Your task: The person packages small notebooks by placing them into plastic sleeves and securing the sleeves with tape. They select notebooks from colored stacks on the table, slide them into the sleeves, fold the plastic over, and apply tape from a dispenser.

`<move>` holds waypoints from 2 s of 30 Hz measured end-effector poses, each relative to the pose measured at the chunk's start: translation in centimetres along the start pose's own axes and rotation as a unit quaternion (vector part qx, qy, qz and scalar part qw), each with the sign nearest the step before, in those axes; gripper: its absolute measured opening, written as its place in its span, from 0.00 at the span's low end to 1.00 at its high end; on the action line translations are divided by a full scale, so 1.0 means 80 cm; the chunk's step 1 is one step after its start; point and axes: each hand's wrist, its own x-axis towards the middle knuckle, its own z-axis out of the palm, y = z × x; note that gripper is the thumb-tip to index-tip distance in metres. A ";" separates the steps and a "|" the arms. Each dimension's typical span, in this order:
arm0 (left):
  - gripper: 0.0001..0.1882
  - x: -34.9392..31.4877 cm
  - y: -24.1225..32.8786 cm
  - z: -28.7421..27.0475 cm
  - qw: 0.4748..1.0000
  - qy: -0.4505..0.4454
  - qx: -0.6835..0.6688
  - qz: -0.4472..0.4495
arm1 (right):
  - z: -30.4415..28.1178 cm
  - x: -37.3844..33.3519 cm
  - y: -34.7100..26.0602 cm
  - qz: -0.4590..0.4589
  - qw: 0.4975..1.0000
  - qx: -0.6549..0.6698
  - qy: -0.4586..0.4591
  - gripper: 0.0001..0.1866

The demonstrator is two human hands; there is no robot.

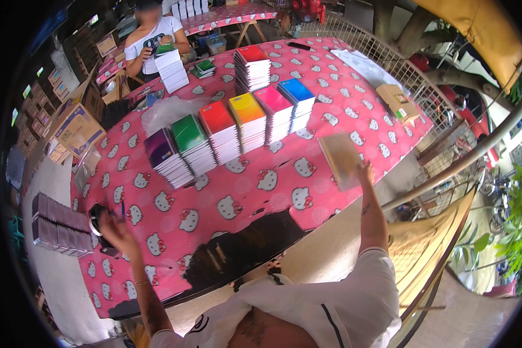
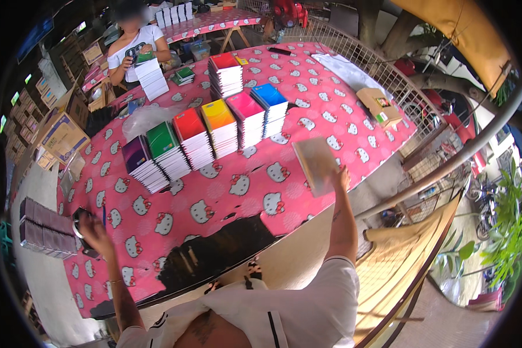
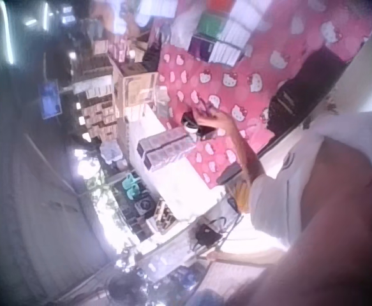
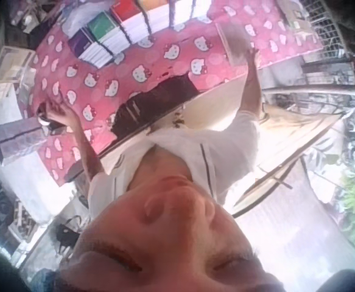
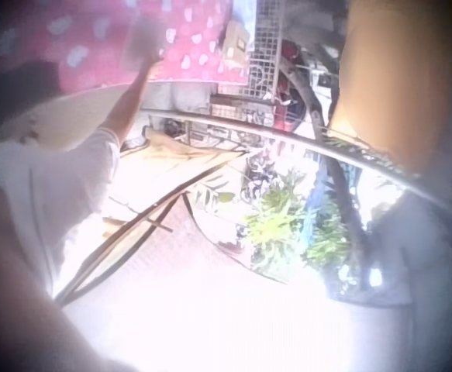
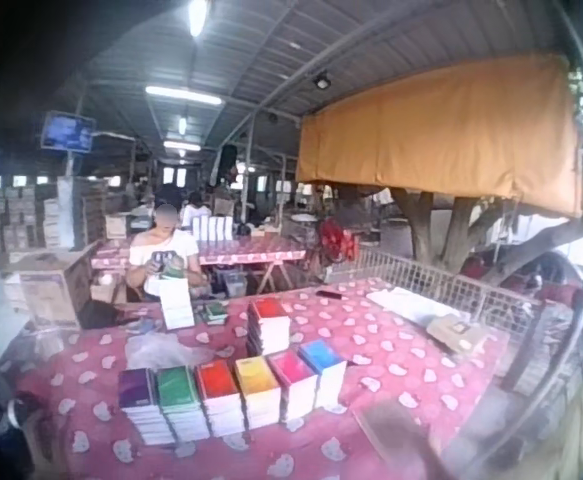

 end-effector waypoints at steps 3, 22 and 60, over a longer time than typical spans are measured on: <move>0.28 -0.089 0.152 0.092 0.965 -0.205 -0.157 -0.052 | -0.020 0.022 -0.014 -0.032 0.990 -0.048 -0.125 0.38; 0.11 -0.150 0.091 0.031 0.937 -0.252 -0.049 -0.235 | -0.055 -0.388 -0.151 0.005 0.492 0.562 -0.665 0.18; 0.23 -0.235 0.093 -0.050 0.891 -0.320 0.265 -0.185 | 0.038 -0.535 -0.236 0.049 0.317 0.384 -0.866 0.35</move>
